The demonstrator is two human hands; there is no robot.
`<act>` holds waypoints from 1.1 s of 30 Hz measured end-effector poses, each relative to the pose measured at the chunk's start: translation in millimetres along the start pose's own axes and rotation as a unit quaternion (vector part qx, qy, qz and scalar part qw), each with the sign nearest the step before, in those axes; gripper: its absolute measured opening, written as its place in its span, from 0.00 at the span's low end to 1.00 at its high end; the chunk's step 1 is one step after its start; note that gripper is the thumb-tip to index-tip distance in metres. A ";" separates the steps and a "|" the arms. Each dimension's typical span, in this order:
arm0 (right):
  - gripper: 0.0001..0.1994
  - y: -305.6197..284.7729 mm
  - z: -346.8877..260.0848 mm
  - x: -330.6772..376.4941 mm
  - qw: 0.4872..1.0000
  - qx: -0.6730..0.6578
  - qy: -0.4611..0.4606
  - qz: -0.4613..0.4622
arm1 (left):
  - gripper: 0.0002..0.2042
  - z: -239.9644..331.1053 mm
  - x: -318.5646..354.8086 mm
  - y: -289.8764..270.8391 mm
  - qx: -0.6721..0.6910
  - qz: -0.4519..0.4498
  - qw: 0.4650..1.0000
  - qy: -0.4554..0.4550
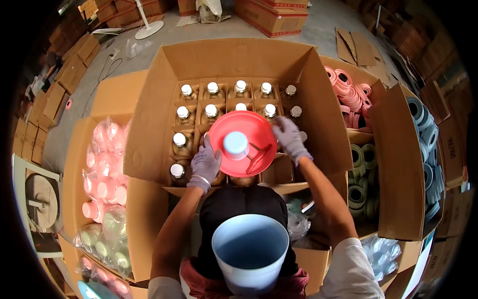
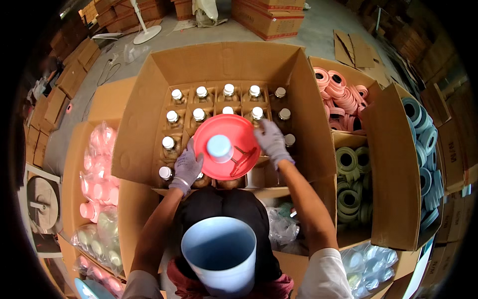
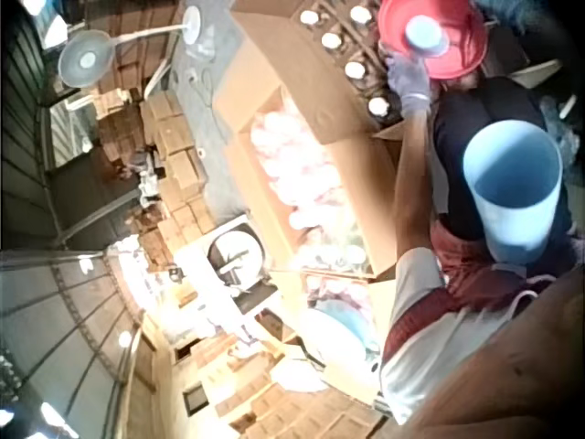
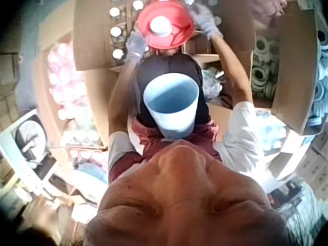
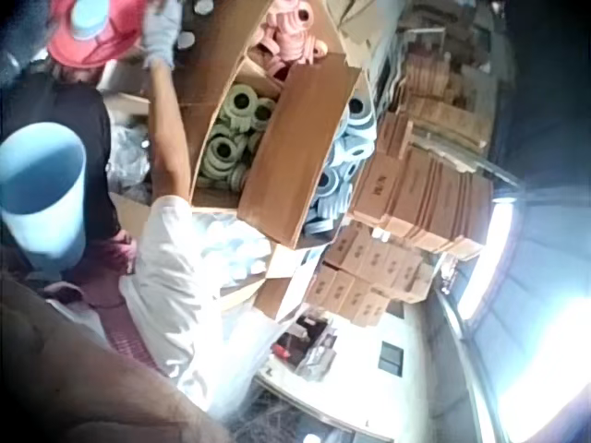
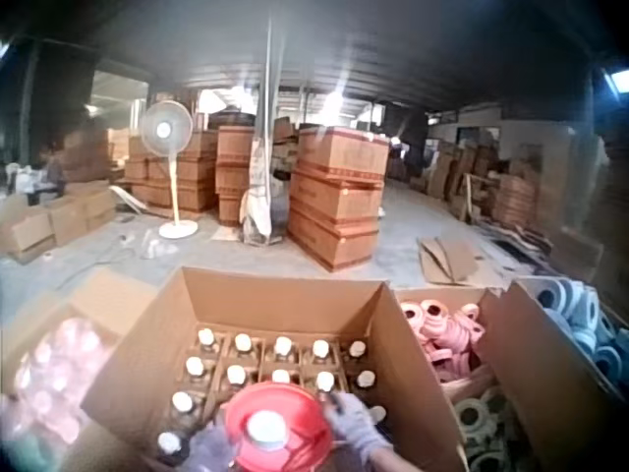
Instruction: The person sits on the floor in a warehouse and assembles thermos flasks. They pick up a flask body, insert a metal liner, and secure the lid. They then place the assembled unit into a plastic bag and set it aside. This process is repeated for multiple units of different colors.
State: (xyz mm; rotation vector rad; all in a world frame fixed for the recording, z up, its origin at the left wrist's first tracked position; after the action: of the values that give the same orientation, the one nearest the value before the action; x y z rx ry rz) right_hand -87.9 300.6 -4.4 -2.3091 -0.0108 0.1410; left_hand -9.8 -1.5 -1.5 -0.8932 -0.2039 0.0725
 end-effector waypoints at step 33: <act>0.27 5.6 -2.6 0.1 0.960 0.268 -0.060 -0.061 | 0.28 -43.3 34.1 -79.4 -0.036 0.245 0.968 0.050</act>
State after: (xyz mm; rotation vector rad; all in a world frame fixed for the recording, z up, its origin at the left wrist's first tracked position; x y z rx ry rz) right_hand -87.8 295.0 -6.8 -1.7499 -0.1583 0.1928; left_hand 30.7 -79.3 39.0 -1.0017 0.1135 0.4811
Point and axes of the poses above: each hand's wrist, its own x-axis away from the middle knuckle, its own y-axis out of the palm, z = x × y, the point moved 1 cm from there along -x, towards the middle knuckle, and after that the axes turned 5 degrees about x, right-handed, at the moved point
